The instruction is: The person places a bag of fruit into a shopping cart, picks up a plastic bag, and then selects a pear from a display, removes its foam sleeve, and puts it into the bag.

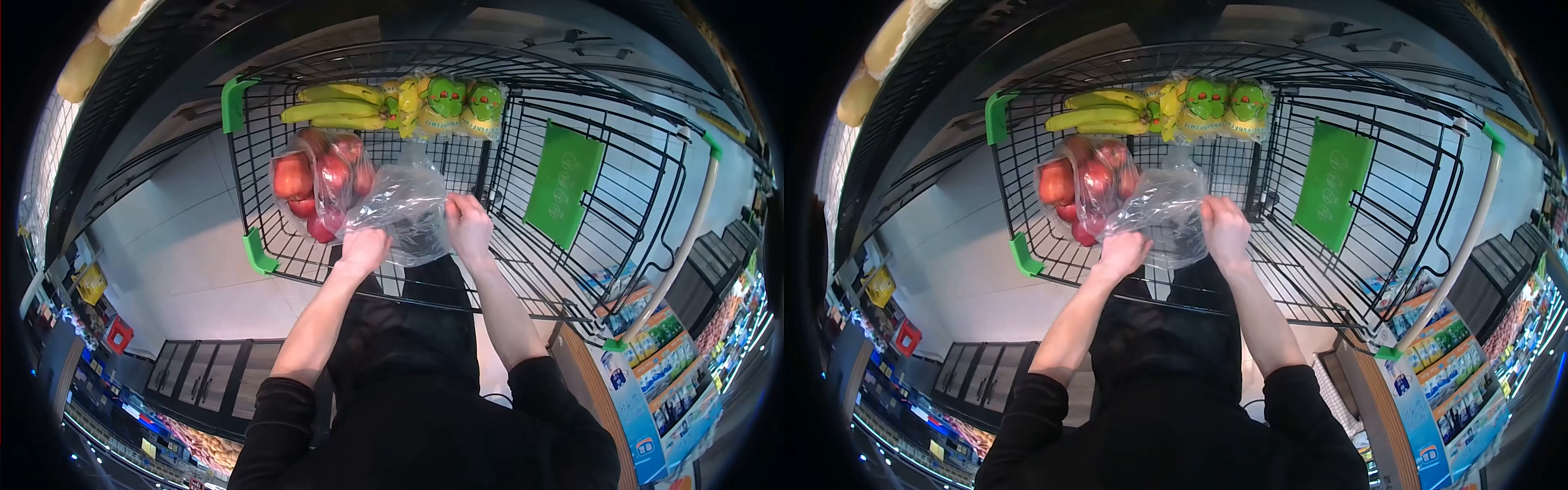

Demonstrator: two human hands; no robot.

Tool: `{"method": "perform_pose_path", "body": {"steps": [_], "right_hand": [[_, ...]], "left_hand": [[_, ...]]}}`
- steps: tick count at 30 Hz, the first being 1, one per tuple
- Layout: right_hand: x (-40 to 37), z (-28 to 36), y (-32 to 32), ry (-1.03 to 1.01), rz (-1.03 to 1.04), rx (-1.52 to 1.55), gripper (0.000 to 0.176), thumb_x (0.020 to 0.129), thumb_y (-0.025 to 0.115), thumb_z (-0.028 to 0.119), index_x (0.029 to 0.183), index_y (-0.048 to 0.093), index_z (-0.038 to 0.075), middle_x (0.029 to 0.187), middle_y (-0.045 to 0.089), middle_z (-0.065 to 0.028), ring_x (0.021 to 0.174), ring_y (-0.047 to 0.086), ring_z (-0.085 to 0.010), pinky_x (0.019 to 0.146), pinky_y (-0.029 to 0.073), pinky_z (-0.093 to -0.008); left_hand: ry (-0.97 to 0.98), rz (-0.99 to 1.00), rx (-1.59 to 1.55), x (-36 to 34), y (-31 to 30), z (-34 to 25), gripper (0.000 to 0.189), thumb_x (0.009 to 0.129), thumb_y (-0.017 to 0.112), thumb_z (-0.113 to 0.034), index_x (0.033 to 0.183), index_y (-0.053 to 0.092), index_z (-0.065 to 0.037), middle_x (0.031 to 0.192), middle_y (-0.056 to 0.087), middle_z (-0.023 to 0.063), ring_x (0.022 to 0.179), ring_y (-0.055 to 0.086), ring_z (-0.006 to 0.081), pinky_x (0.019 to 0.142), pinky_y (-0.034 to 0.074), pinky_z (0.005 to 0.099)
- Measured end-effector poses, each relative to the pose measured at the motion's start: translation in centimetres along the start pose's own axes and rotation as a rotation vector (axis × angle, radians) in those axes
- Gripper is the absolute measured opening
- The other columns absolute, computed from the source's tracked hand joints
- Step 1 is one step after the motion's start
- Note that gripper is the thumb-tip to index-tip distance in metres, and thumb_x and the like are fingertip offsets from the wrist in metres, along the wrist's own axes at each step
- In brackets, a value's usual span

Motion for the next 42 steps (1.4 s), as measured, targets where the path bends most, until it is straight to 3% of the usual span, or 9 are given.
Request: {"method": "perform_pose_path", "body": {"steps": [3, 4, 8, 10, 18, 23, 27, 34, 42], "right_hand": [[0.1, -0.1, -0.5, 0.057, -0.007, 0.038, 0.011, 0.081, 0.062, 0.014, 0.088, 0.065, 0.006, 0.079, 0.062, -0.0091, 0.072, 0.062, -0.0289, 0.063, 0.05, -0.0386], [0.1, -0.2, -0.2, 0.094, 0.028, 0.064, 0.014, 0.08, 0.064, 0.014, 0.091, 0.065, 0.006, 0.08, 0.062, -0.0094, 0.072, 0.062, -0.0286, 0.064, 0.05, -0.0385], [0.1, 0.6, 0.3, 0.063, 0.026, 0.091, 0.031, 0.073, 0.07, 0.015, 0.102, 0.062, 0.004, 0.09, 0.061, -0.0111, 0.08, 0.061, -0.0292, 0.07, 0.05, -0.038], [0.0, 0.8, 0.2, 0.017, 0.015, 0.078, 0.037, 0.071, 0.071, 0.014, 0.105, 0.06, 0.004, 0.094, 0.06, -0.0115, 0.084, 0.06, -0.0297, 0.073, 0.05, -0.0376], [-0.6, 0.6, -0.5, -0.079, 0.053, 0.052, 0.052, 0.066, 0.074, 0.012, 0.114, 0.056, 0.004, 0.111, 0.057, -0.0131, 0.101, 0.055, -0.0293, 0.086, 0.044, -0.0389], [-1.2, 1.3, -2.3, -0.145, 0.053, 0.093, 0.051, 0.074, 0.07, 0.016, 0.119, 0.053, 0.001, 0.124, 0.051, -0.0194, 0.111, 0.051, -0.0349, 0.093, 0.042, -0.0405], [-2.2, 2.4, -3.0, -0.204, 0.021, 0.093, 0.044, 0.076, 0.068, 0.016, 0.116, 0.055, 0.003, 0.122, 0.053, -0.0161, 0.106, 0.053, -0.032, 0.09, 0.042, -0.0406], [-4.7, 6.5, -4.4, -0.244, 0.263, 0.2, 0.033, 0.082, 0.062, 0.018, 0.11, 0.059, 0.002, 0.108, 0.062, -0.0165, 0.1, 0.059, -0.0329, 0.085, 0.048, -0.0389], [-7.5, 8.7, -3.8, -0.167, 0.324, 0.101, 0.036, 0.082, 0.061, 0.025, 0.112, 0.059, 0.004, 0.107, 0.062, -0.0183, 0.096, 0.06, -0.0339, 0.082, 0.049, -0.0404]], "left_hand": [[0.108, -0.216, 0.082, 0.4, -0.4, 0.2, 0.032, 0.085, 0.055, -0.032, 0.083, 0.07, -0.004, 0.089, 0.065, 0.0181, 0.092, 0.062, 0.0311, 0.083, 0.045, 0.0443], [0.021, -0.061, 0.079, 0.7, 0.3, 0.5, 0.031, 0.085, 0.056, -0.032, 0.084, 0.07, -0.005, 0.094, 0.065, 0.0155, 0.098, 0.06, 0.0294, 0.092, 0.04, 0.0461], [0.154, -0.145, 0.199, 0.6, 0.4, -0.1, 0.027, 0.085, 0.056, -0.028, 0.088, 0.069, -0.005, 0.101, 0.064, 0.0134, 0.105, 0.057, 0.0273, 0.099, 0.034, 0.0477], [0.239, -0.183, 0.046, 0.1, -0.4, -0.9, 0.023, 0.085, 0.056, -0.025, 0.092, 0.068, -0.006, 0.106, 0.063, 0.0127, 0.108, 0.055, 0.0258, 0.102, 0.031, 0.0469], [0.271, -0.253, -0.059, -1.4, -1.6, -2.1, 0.023, 0.085, 0.057, -0.022, 0.095, 0.065, -0.004, 0.108, 0.062, 0.0157, 0.108, 0.056, 0.0287, 0.096, 0.039, 0.0471], [0.294, -0.3, -0.177, -3.3, -3.3, -2.8, 0.023, 0.085, 0.057, -0.019, 0.099, 0.063, -0.002, 0.106, 0.062, 0.017, 0.103, 0.058, 0.0321, 0.089, 0.045, 0.0404], [0.215, -0.407, -0.378, -5.7, -4.1, -2.4, 0.025, 0.086, 0.057, -0.019, 0.103, 0.063, -0.002, 0.107, 0.063, 0.0162, 0.099, 0.059, 0.0334, 0.085, 0.047, 0.0385], [0.16, -0.553, -0.591, -10.9, -4.4, -0.4, 0.029, 0.087, 0.058, -0.019, 0.108, 0.062, 0.001, 0.102, 0.064, 0.0195, 0.094, 0.063, 0.0302, 0.082, 0.049, 0.0353], [0.153, -0.509, -0.734, -15.2, -4.6, 4.4, 0.032, 0.087, 0.057, -0.022, 0.111, 0.061, -0.002, 0.097, 0.066, 0.0186, 0.091, 0.065, 0.0285, 0.081, 0.05, 0.0355]]}}
Point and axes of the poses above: each hand's wrist, its own x-axis towards the middle knuckle, its own y-axis out of the palm, z = x × y, the point moved 5 cm from there along x, towards the middle knuckle
